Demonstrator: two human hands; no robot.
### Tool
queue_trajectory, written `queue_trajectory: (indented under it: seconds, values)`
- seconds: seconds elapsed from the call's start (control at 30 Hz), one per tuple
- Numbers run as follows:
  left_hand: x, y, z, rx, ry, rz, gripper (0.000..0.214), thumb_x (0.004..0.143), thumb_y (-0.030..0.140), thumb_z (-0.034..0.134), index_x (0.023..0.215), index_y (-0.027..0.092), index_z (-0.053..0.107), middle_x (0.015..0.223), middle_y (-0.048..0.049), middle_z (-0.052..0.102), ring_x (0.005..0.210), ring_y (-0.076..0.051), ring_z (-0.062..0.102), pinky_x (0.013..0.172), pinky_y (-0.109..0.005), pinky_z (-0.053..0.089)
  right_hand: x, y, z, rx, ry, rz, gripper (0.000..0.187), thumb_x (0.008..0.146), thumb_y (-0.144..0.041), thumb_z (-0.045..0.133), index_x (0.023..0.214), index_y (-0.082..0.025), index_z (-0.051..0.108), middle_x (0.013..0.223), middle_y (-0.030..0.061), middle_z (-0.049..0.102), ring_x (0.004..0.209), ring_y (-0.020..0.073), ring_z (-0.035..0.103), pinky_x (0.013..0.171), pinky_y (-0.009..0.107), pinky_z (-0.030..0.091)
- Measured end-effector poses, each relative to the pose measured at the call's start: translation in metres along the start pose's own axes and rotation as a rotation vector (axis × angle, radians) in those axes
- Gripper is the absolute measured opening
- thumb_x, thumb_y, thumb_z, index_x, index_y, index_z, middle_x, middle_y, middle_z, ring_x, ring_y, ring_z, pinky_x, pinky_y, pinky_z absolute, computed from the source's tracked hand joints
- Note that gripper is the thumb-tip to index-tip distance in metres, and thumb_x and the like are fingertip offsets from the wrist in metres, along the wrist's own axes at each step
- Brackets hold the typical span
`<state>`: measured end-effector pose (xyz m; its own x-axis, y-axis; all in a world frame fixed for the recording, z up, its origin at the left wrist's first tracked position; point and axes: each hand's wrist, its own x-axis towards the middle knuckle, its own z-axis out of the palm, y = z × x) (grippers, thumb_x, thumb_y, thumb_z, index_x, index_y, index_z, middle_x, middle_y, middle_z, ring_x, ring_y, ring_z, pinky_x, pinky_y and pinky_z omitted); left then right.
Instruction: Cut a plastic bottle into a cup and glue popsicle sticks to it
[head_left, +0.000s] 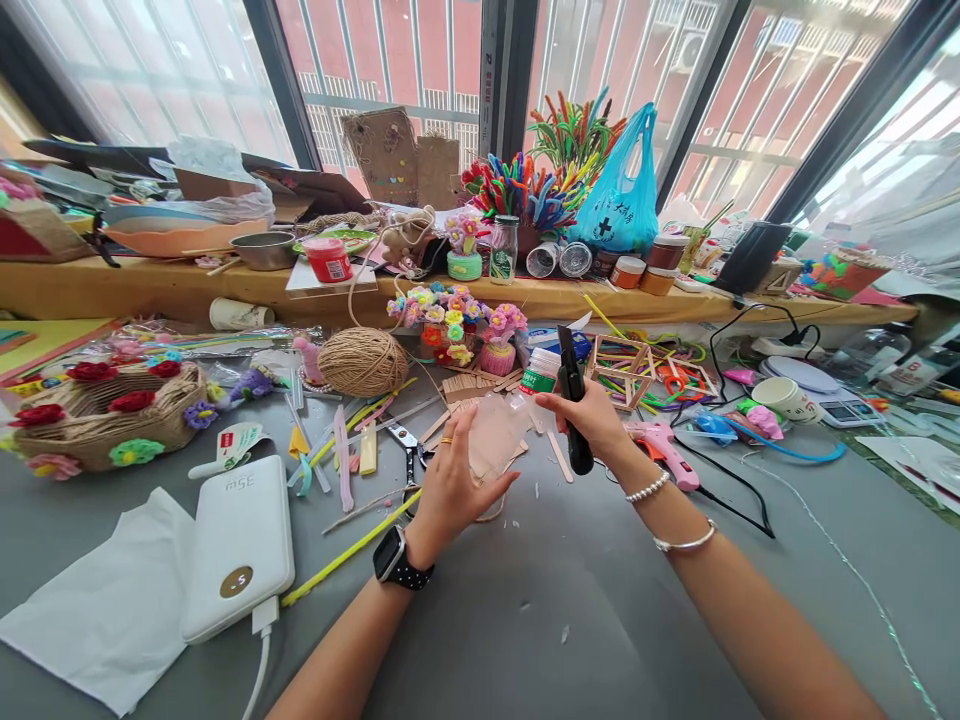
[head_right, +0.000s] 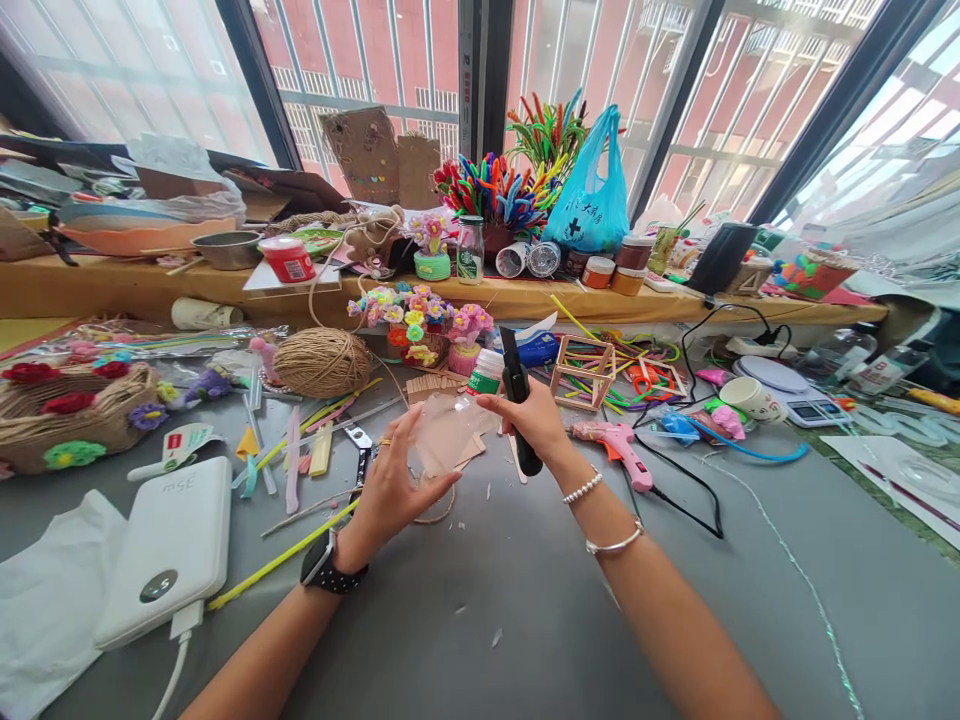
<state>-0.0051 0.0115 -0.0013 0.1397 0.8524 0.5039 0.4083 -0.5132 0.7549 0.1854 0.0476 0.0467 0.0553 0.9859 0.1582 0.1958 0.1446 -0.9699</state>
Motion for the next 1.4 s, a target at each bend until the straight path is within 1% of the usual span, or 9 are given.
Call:
queue_trajectory:
  seconds: [0.07,0.17,0.27,0.37,0.53,0.7,1.07,1.27,1.4]
  values:
    - [0.002,-0.001,-0.002,-0.117,-0.056,-0.056,0.065,0.066,0.036,0.065,0.123,0.021,0.038,0.131,-0.0112,0.040,0.121,-0.027,0.035,0.100,-0.041,0.027,-0.002,-0.002,0.000,-0.031,0.024,-0.002,0.039,0.053,-0.047,0.071,0.060,-0.019,0.045,0.035,-0.0070,0.045,0.032,0.0083,0.041,0.034,0.021,0.030]
    - [0.007,-0.004,-0.005,-0.341,-0.175,-0.232,0.055,0.073,0.036,0.058,0.122,0.022,0.040,0.130,-0.0090,0.042,0.118,-0.024,0.040,0.096,-0.036,0.034,-0.006,-0.002,0.001,-0.040,0.045,-0.008,0.039,0.054,-0.047,0.071,0.056,-0.019,0.044,0.037,-0.0064,0.045,0.033,0.0074,0.040,0.034,0.021,0.030]
    - [0.013,-0.006,-0.009,-0.525,-0.367,-0.392,0.052,0.071,0.038,0.060,0.119,0.022,0.045,0.124,-0.0082,0.050,0.113,-0.025,0.046,0.093,-0.036,0.037,-0.009,-0.001,0.002,-0.023,0.042,-0.026,0.038,0.055,-0.045,0.070,0.054,-0.019,0.043,0.037,-0.0062,0.046,0.033,0.0071,0.039,0.035,0.020,0.029]
    - [0.015,-0.005,-0.013,-0.621,-0.500,-0.451,0.049,0.068,0.040,0.062,0.112,0.020,0.053,0.111,-0.0080,0.059,0.103,-0.025,0.054,0.089,-0.039,0.040,-0.009,-0.003,0.001,0.003,-0.005,-0.016,0.037,0.057,-0.045,0.070,0.052,-0.019,0.044,0.037,-0.0058,0.046,0.033,0.0074,0.039,0.035,0.021,0.029]
    - [0.012,-0.002,-0.012,-0.645,-0.471,-0.447,0.044,0.065,0.040,0.064,0.103,0.019,0.057,0.102,-0.0082,0.062,0.095,-0.024,0.057,0.086,-0.037,0.041,-0.009,-0.011,-0.004,-0.009,-0.128,-0.016,0.040,0.060,-0.043,0.068,0.041,-0.017,0.044,0.035,-0.0038,0.045,0.033,0.0068,0.039,0.037,0.021,0.030]
    - [0.012,-0.003,-0.010,-0.584,-0.451,-0.428,0.044,0.067,0.040,0.063,0.102,0.017,0.053,0.100,-0.0092,0.062,0.091,-0.022,0.058,0.081,-0.035,0.043,-0.010,-0.015,-0.004,-0.012,-0.166,0.002,0.041,0.064,-0.042,0.065,0.040,-0.017,0.043,0.032,-0.0049,0.042,0.032,0.0056,0.036,0.036,0.020,0.029]
    - [0.015,-0.003,-0.013,-0.210,-0.148,-0.353,0.053,0.060,0.043,0.066,0.100,0.014,0.048,0.093,-0.0069,0.058,0.086,-0.019,0.057,0.077,-0.032,0.045,-0.006,-0.015,-0.005,-0.243,0.071,-0.091,0.044,0.055,-0.055,0.066,0.052,-0.019,0.042,0.036,-0.0064,0.044,0.031,0.0081,0.041,0.034,0.021,0.030]
    - [0.019,-0.008,-0.017,-0.320,-0.369,-0.457,0.050,0.066,0.047,0.059,0.103,0.015,0.053,0.106,-0.0099,0.059,0.093,-0.022,0.057,0.080,-0.035,0.045,-0.005,-0.015,-0.006,-0.338,0.053,-0.045,0.046,0.055,-0.061,0.062,0.053,-0.018,0.045,0.037,-0.0053,0.046,0.032,0.0098,0.045,0.037,0.022,0.034]
    - [0.019,-0.003,-0.017,-0.370,-0.466,-0.527,0.060,0.068,0.052,0.054,0.113,0.014,0.046,0.095,-0.0103,0.064,0.082,-0.021,0.062,0.072,-0.034,0.047,-0.006,-0.020,-0.015,-0.422,0.008,0.049,0.045,0.058,-0.062,0.059,0.058,-0.017,0.050,0.034,-0.0049,0.046,0.032,0.0111,0.046,0.037,0.022,0.035]
